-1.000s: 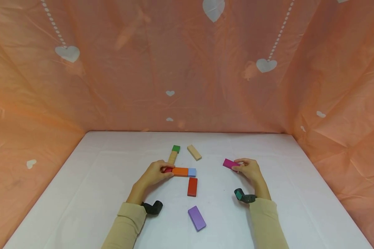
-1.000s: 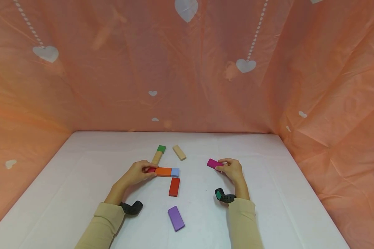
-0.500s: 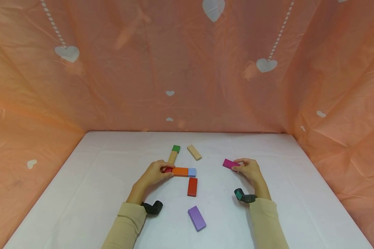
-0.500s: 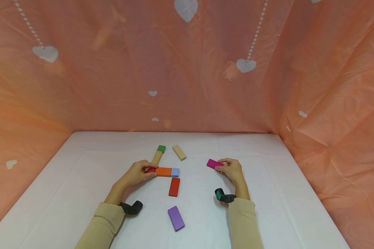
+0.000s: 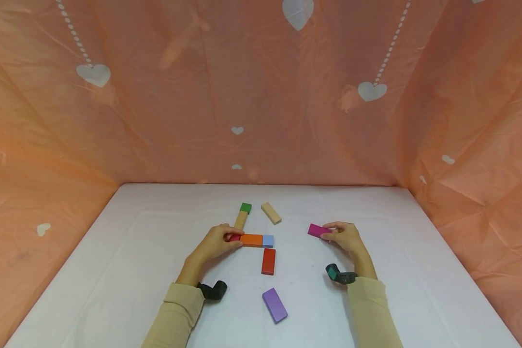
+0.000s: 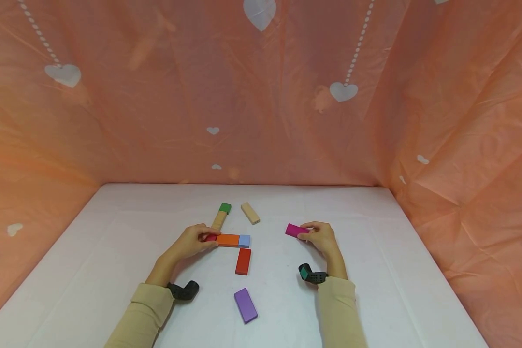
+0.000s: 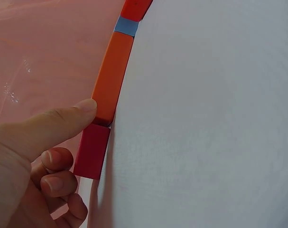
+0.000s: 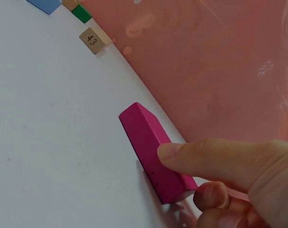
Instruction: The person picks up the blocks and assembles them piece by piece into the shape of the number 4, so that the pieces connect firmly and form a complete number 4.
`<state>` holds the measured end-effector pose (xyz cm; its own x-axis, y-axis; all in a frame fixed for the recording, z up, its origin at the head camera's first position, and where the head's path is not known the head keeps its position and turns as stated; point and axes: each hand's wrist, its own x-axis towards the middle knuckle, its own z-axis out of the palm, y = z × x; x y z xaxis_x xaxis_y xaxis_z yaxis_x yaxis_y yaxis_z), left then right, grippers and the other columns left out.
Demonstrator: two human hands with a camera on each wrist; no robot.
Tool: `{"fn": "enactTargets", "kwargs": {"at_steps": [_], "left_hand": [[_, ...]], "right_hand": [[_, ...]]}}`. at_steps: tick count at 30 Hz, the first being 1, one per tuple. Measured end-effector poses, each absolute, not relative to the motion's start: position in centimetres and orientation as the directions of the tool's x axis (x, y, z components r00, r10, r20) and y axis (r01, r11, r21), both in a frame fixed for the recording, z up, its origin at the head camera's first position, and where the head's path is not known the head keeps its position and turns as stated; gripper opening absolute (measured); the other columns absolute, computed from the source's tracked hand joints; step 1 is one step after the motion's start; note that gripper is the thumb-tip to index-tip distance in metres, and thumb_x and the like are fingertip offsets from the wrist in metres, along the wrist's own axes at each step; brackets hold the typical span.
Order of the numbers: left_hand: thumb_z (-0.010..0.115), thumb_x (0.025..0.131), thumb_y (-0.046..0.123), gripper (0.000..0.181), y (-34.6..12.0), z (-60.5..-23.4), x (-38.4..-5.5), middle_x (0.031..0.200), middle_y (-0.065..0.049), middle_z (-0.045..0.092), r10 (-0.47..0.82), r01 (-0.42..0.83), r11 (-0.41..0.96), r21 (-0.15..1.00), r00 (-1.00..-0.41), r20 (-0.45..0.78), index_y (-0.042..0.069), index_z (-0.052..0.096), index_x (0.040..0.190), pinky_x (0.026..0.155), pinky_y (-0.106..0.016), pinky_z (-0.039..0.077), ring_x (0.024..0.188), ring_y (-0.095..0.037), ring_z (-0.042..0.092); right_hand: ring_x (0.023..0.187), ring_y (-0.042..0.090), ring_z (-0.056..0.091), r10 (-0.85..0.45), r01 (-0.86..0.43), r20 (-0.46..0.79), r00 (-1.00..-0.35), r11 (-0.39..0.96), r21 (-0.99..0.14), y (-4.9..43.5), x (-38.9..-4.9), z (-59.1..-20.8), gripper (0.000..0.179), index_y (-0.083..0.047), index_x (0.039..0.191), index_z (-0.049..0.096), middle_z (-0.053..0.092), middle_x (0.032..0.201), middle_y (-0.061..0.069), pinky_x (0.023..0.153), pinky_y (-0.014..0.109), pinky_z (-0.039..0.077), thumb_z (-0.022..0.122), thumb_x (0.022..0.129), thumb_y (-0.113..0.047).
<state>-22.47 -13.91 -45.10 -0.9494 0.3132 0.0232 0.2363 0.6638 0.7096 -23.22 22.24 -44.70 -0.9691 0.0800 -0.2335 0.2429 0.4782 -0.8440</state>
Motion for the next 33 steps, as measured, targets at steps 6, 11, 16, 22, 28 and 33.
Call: {"fn": "enactTargets", "kwargs": {"at_steps": [6,11,16,22,28,33], "left_hand": [[0.074,0.083,0.013,0.026,-13.96,-45.27,-22.51,0.09,-0.009,0.06,0.312,0.236,0.665,0.708,-0.95,0.023,0.008,0.073,0.109,0.069,-0.023,0.036,0.081,-0.016,0.046],[0.075,0.082,0.013,0.027,-14.02,-45.38,-22.53,0.09,-0.01,0.062,0.323,0.259,0.668,0.698,-0.946,0.043,0.007,0.073,0.108,0.069,-0.023,0.035,0.08,-0.016,0.045],[0.075,0.082,0.012,0.027,-14.06,-45.31,-22.56,0.092,-0.011,0.063,0.334,0.284,0.671,0.685,-0.94,0.063,0.006,0.073,0.108,0.07,-0.022,0.035,0.08,-0.015,0.045],[0.075,0.082,0.012,0.026,-14.04,-45.17,-22.52,0.091,-0.012,0.064,0.337,0.291,0.664,0.689,-0.939,0.071,0.006,0.073,0.107,0.07,-0.021,0.035,0.08,-0.014,0.045],[0.075,0.082,0.012,0.026,-14.04,-45.27,-22.58,0.093,-0.012,0.065,0.329,0.278,0.664,0.694,-0.942,0.063,0.006,0.073,0.108,0.071,-0.022,0.036,0.081,-0.015,0.046],[0.074,0.083,0.013,0.026,-14.03,-45.34,-22.64,0.095,-0.011,0.065,0.326,0.274,0.66,0.699,-0.943,0.063,0.007,0.073,0.108,0.072,-0.022,0.037,0.083,-0.015,0.047]], "right_hand": [[0.079,0.016,0.044,0.056,0.241,-0.246,-0.968,0.492,-0.837,22.13,-23.21,-44.64,0.042,-0.001,0.121,0.064,0.048,0.066,-0.004,0.068,0.025,0.039,0.073,0.084,-0.017],[0.08,0.017,0.044,0.042,0.224,-0.237,-0.971,0.52,-0.824,22.02,-23.25,-44.71,0.041,-0.001,0.119,0.065,0.049,0.066,-0.004,0.072,0.026,0.038,0.074,0.083,-0.017],[0.081,0.016,0.043,0.027,0.197,-0.217,-0.976,0.541,-0.818,22.02,-23.33,-44.84,0.041,-0.001,0.118,0.067,0.047,0.066,-0.004,0.073,0.027,0.036,0.076,0.082,-0.018],[0.082,0.017,0.044,0.016,0.188,-0.215,-0.977,0.549,-0.814,21.99,-23.36,-44.87,0.041,-0.001,0.117,0.067,0.047,0.066,-0.003,0.073,0.028,0.036,0.076,0.082,-0.019],[0.084,0.018,0.044,0.012,0.192,-0.223,-0.975,0.553,-0.811,21.87,-23.36,-44.81,0.04,-0.002,0.117,0.067,0.047,0.067,-0.003,0.074,0.028,0.035,0.076,0.082,-0.019],[0.084,0.018,0.043,0.003,0.178,-0.213,-0.977,0.561,-0.809,21.76,-23.44,-44.77,0.04,-0.001,0.116,0.068,0.045,0.066,-0.003,0.074,0.028,0.035,0.076,0.081,-0.018]]}}
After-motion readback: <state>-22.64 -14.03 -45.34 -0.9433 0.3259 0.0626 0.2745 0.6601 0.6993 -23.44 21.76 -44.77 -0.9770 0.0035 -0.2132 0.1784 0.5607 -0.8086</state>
